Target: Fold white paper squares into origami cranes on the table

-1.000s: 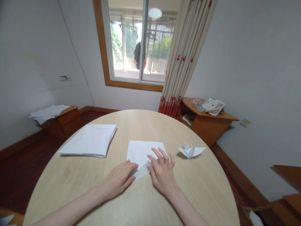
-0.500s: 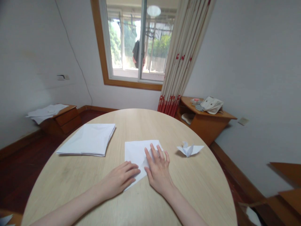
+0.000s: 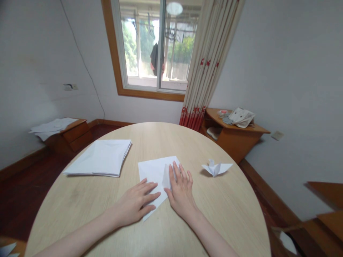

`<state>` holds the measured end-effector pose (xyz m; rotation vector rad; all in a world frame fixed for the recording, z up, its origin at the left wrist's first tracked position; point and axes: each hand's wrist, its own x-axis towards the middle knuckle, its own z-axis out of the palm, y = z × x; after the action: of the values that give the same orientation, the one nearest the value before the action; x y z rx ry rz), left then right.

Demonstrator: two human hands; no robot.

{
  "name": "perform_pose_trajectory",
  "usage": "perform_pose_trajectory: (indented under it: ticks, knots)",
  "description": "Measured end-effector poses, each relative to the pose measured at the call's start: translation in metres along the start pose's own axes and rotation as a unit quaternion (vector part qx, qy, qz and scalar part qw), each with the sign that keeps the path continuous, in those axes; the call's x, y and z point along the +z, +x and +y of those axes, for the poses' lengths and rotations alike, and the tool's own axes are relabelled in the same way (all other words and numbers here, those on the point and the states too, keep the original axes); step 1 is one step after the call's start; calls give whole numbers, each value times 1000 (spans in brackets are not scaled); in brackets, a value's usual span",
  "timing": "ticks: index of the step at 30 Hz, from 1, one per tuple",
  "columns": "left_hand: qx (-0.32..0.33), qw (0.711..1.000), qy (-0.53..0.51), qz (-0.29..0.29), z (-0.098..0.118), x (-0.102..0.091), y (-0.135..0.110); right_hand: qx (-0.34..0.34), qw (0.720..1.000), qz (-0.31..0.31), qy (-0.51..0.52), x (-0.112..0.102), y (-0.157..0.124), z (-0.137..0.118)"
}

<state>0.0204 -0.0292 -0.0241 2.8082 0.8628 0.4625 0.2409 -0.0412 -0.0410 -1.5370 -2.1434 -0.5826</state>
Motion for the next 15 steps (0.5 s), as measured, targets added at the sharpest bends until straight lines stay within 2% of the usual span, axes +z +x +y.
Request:
perform_pose_trajectory:
  ticks: [15]
  knots:
    - [-12,999,25,-27,10,-10,2,22,1000,3,-10,4,4,-2]
